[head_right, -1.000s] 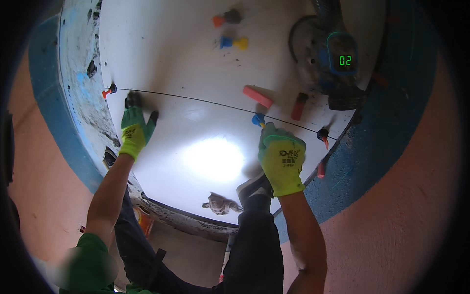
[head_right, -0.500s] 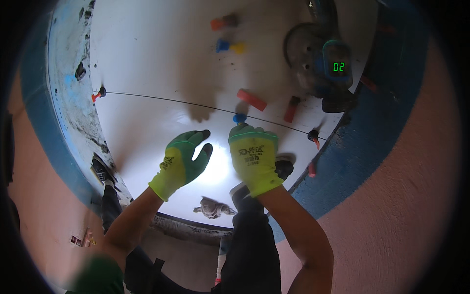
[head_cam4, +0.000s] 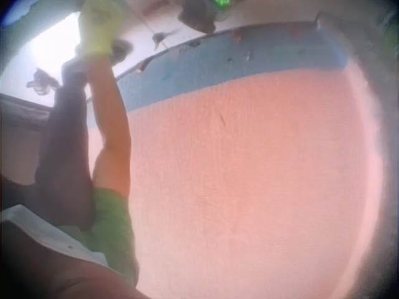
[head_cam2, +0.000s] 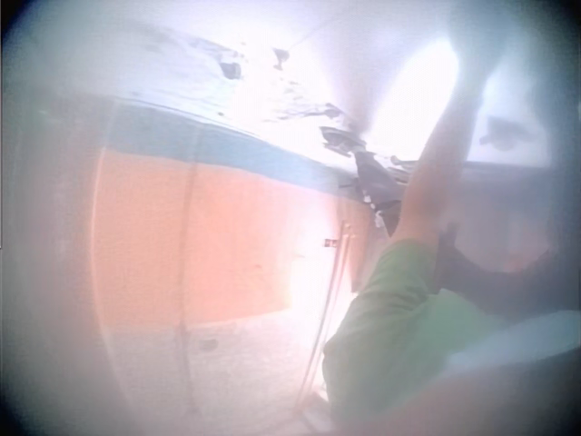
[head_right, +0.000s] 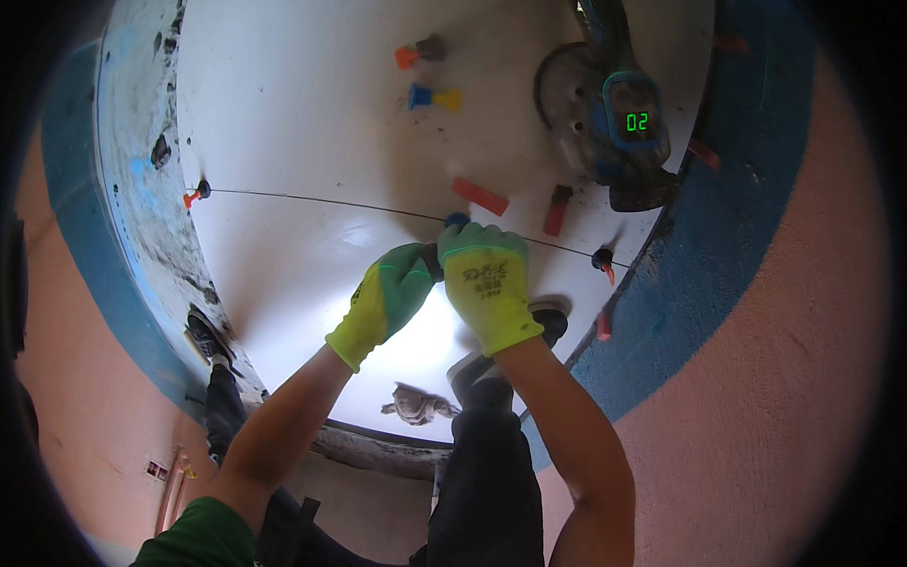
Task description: The person kneels on the floor and wipes a large white tile with a cloth, then places and adjusts multiple tile leveling clips along the joint between two tiles. They use a rubber mallet to tap the clips and tile edges into place, ensuring alignment.
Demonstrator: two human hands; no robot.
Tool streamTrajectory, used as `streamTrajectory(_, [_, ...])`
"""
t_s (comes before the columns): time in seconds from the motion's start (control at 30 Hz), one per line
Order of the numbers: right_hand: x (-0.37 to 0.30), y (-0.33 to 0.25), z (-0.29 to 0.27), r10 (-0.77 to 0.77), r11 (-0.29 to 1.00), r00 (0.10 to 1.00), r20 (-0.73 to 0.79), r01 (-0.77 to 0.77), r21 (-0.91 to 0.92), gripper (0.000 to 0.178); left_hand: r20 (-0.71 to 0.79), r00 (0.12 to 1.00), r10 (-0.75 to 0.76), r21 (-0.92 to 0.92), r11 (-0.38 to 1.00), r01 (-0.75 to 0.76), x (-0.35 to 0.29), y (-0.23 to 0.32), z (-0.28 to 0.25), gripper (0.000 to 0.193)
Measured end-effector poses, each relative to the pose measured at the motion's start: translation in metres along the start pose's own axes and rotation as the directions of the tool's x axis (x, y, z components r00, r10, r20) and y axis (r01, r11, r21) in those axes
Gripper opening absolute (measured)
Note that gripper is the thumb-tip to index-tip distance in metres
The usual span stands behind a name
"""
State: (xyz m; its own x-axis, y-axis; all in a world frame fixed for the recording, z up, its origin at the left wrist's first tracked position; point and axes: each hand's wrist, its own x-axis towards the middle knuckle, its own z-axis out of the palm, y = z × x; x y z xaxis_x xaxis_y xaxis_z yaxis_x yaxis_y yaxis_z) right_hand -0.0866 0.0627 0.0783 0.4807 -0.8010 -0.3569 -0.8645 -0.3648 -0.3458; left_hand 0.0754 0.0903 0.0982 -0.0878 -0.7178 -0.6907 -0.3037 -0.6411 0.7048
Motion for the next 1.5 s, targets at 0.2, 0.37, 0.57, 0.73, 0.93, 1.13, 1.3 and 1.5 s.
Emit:
streamTrajectory(0.2, [-0.007, 0.015, -0.015, 0.311, 0.780, 0.933, 0.180, -0.359, 0.513, 0.019, 0.022, 0.982, -0.188, 0.191, 0.965, 0.181, 0.017, 0.010, 0.013, 0.035])
streamTrajectory(0.37, [-0.014, 0.031, 0.000, 0.465, 0.488, 0.788, 0.402, -0.608, 0.627, 0.025, -0.152, 0.986, -0.071, 0.358, 0.926, 0.122, 0.025, 0.014, 0.035, 0.038])
streamTrajectory(0.57, [0.011, 0.002, 0.023, 0.356, -0.492, 0.573, 0.738, -0.557, 0.670, 0.031, 0.171, 0.878, -0.447, -0.626, 0.639, 0.447, 0.022, 0.005, 0.031, 0.024])
streamTrajectory(0.73, [0.031, 0.021, 0.005, 0.460, 0.328, 0.620, 0.636, -0.784, 0.527, 0.031, 0.080, 0.862, -0.500, -0.497, 0.730, 0.469, 0.025, 0.018, 0.031, 0.031])
streamTrajectory(0.93, [0.002, 0.002, 0.035, 0.306, -0.672, 0.579, 0.756, -0.431, 0.602, 0.029, 0.135, 0.854, -0.502, -0.485, 0.718, 0.499, 0.031, 0.024, 0.023, 0.023])
streamTrajectory(1.13, [0.003, -0.002, 0.054, 0.154, -0.867, 0.598, 0.786, -0.301, 0.398, 0.020, 0.181, 0.742, -0.645, -0.584, 0.537, 0.609, 0.037, 0.024, 0.030, 0.019])
streamTrajectory(1.3, [0.001, -0.002, 0.047, 0.047, -0.937, 0.652, 0.757, -0.233, 0.259, 0.020, 0.183, 0.771, -0.610, -0.556, 0.582, 0.593, 0.037, 0.026, 0.028, 0.019])
streamTrajectory(1.5, [0.007, -0.006, 0.047, 0.071, -0.923, 0.636, 0.769, -0.251, 0.293, 0.023, 0.166, 0.785, -0.597, -0.518, 0.624, 0.585, 0.036, 0.032, 0.025, 0.020])
